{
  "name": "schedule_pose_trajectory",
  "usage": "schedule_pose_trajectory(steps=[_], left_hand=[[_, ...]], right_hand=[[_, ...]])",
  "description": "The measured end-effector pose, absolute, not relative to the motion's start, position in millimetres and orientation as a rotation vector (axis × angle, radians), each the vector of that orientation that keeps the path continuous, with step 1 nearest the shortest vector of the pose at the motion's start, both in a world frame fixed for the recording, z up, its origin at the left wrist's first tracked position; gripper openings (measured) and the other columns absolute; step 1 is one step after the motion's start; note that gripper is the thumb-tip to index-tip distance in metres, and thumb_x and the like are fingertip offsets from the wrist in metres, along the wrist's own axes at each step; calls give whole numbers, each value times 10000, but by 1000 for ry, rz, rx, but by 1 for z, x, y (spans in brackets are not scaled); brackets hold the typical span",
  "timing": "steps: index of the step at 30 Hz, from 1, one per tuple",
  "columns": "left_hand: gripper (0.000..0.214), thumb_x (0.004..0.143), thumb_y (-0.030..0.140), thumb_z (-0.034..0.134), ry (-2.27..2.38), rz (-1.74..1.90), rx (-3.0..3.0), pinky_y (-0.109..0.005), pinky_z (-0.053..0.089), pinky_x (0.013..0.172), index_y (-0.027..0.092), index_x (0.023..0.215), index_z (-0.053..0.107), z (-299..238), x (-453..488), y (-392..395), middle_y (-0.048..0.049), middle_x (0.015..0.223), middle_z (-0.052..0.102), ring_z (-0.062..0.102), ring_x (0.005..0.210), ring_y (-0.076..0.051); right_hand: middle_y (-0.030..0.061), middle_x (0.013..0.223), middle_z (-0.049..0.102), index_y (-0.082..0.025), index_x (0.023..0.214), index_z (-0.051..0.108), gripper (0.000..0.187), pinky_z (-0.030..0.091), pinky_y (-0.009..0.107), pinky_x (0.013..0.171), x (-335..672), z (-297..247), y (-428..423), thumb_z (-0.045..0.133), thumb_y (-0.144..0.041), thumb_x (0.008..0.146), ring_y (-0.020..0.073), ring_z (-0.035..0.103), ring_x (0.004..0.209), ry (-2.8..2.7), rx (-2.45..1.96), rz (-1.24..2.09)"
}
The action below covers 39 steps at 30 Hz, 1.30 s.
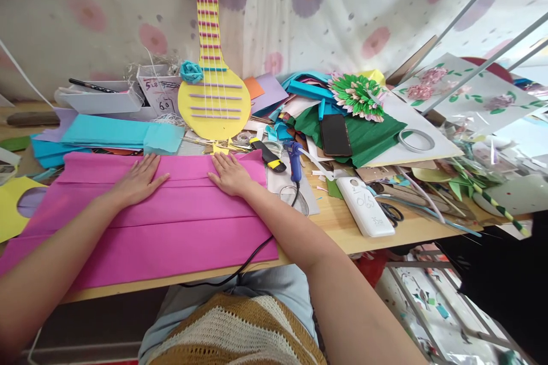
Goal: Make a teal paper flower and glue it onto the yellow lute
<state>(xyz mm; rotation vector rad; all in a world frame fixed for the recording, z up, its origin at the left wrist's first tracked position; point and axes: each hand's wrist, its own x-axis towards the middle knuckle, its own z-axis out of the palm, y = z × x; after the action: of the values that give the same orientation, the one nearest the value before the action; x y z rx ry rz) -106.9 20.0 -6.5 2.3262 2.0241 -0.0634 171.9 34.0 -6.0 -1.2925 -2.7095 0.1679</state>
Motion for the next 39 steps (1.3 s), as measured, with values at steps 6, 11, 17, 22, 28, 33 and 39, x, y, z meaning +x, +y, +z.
schedule_pose_trajectory(steps=[6, 11, 17, 22, 28, 33, 39], left_hand=[[788, 855, 561, 187, 2049, -42, 2301, -457, 101, 1137, 43, 1448, 153, -7, -108, 20, -143, 1522, 122, 80, 1412, -253], [784, 853, 551, 190, 2045, -48, 2299, -452, 86, 1139, 42, 1448, 152, -7, -107, 19, -142, 1525, 99, 73, 1412, -251], [801, 848, 541, 152, 2230, -36, 2156, -469, 53, 1138, 5, 1442, 125, -5, -117, 19, -159, 1521, 105, 46, 1413, -261], [855, 826, 587, 168, 2335, 15, 2057, -473, 62, 1139, -13, 1435, 149, -4, -120, 17, -174, 1517, 118, 69, 1411, -284], [949, 791, 656, 200, 2451, 69, 1930, -462, 41, 1143, -42, 1429, 116, -2, -115, 14, -200, 1515, 105, 44, 1412, -293], [1000, 777, 674, 257, 2513, 39, 1846, -487, 41, 1134, -71, 1420, 79, 4, -127, 17, -224, 1513, 68, 23, 1408, -320], [953, 807, 650, 215, 2519, -4, 1755, -466, 82, 1133, -62, 1424, 73, 10, -149, 21, -207, 1517, 86, 81, 1406, -309]], right_hand=[[144, 1495, 207, -34, 1433, 238, 629, 118, 411, 1158, 172, -7, 35, 219, -437, 950, 223, 161, 1401, -2689, -1283, 187], [143, 1498, 202, -26, 1434, 229, 656, 97, 416, 1158, 172, -11, 37, 220, -465, 946, 237, 154, 1402, -2710, -1270, 161], [139, 1499, 202, -36, 1439, 223, 679, 102, 403, 1158, 172, -10, 36, 228, -494, 937, 231, 154, 1403, -2699, -1282, 163], [141, 1497, 210, -55, 1434, 250, 673, 104, 408, 1154, 172, -14, 37, 217, -505, 934, 232, 169, 1400, -2681, -1274, 153], [147, 1501, 201, -26, 1438, 221, 663, 86, 404, 1158, 171, -13, 37, 229, -467, 943, 239, 158, 1402, -2703, -1290, 153], [144, 1505, 190, -26, 1441, 209, 660, 80, 401, 1159, 171, -11, 35, 237, -458, 943, 238, 154, 1403, -2714, -1293, 162], [134, 1504, 192, -45, 1442, 222, 650, 108, 406, 1155, 171, -11, 35, 224, -460, 942, 243, 157, 1401, -2704, -1307, 170]])
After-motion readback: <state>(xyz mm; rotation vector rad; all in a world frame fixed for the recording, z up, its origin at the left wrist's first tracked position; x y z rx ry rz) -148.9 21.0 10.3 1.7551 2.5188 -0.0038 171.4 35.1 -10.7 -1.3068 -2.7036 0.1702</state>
